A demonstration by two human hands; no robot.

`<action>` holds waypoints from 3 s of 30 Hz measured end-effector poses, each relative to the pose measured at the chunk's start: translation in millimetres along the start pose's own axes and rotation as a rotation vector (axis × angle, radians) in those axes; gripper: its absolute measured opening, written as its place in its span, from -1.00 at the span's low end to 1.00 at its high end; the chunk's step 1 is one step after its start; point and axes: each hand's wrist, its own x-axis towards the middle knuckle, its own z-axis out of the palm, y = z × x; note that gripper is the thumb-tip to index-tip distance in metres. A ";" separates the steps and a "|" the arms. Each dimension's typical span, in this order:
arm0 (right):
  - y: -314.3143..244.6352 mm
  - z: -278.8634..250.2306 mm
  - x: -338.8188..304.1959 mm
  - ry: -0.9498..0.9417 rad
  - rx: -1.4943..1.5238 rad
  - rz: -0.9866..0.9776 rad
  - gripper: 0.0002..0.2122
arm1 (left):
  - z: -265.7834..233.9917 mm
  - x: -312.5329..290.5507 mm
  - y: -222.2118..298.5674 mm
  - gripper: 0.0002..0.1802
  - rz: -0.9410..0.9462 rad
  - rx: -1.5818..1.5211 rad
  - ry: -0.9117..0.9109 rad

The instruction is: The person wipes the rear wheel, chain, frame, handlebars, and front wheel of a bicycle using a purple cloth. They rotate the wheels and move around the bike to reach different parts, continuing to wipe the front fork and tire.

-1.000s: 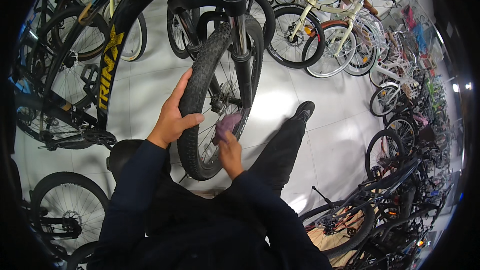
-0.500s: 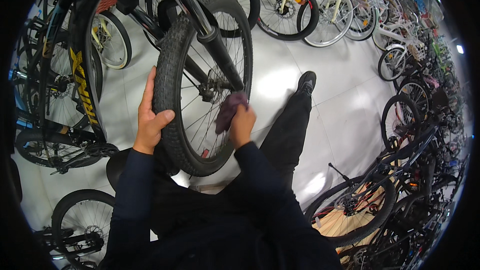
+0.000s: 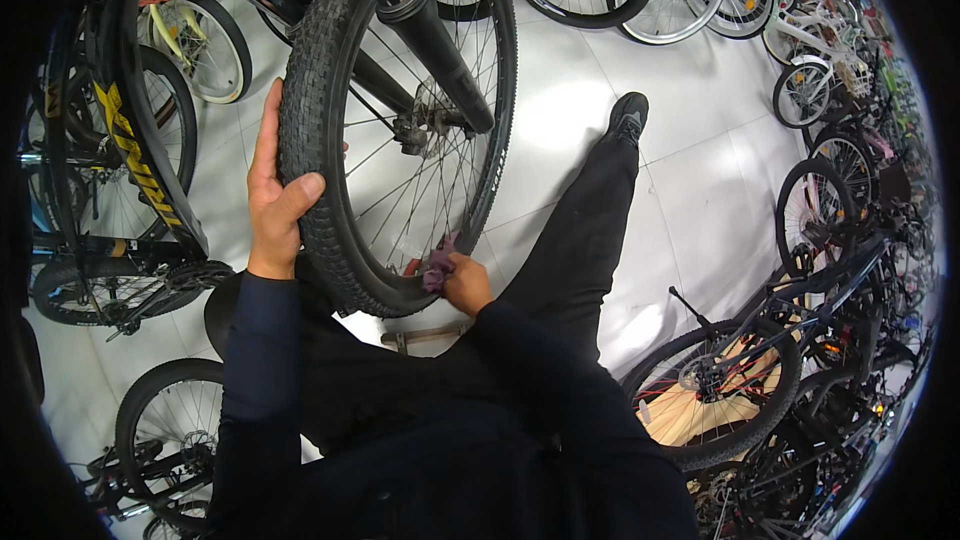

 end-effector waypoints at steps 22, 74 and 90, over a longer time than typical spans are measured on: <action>-140.7 -15.9 -1.9 -0.219 -0.226 -0.387 -0.79 | -2.3 -8.8 -0.8 0.16 -0.020 0.006 -0.016; -15.6 14.0 42.2 0.301 -0.163 -0.365 -0.84 | -5.2 -15.1 -4.1 0.09 0.022 -0.030 -0.031; 39.4 19.6 81.3 0.499 -0.225 -0.035 -0.73 | -4.9 -13.8 -4.4 0.10 0.019 -0.031 -0.019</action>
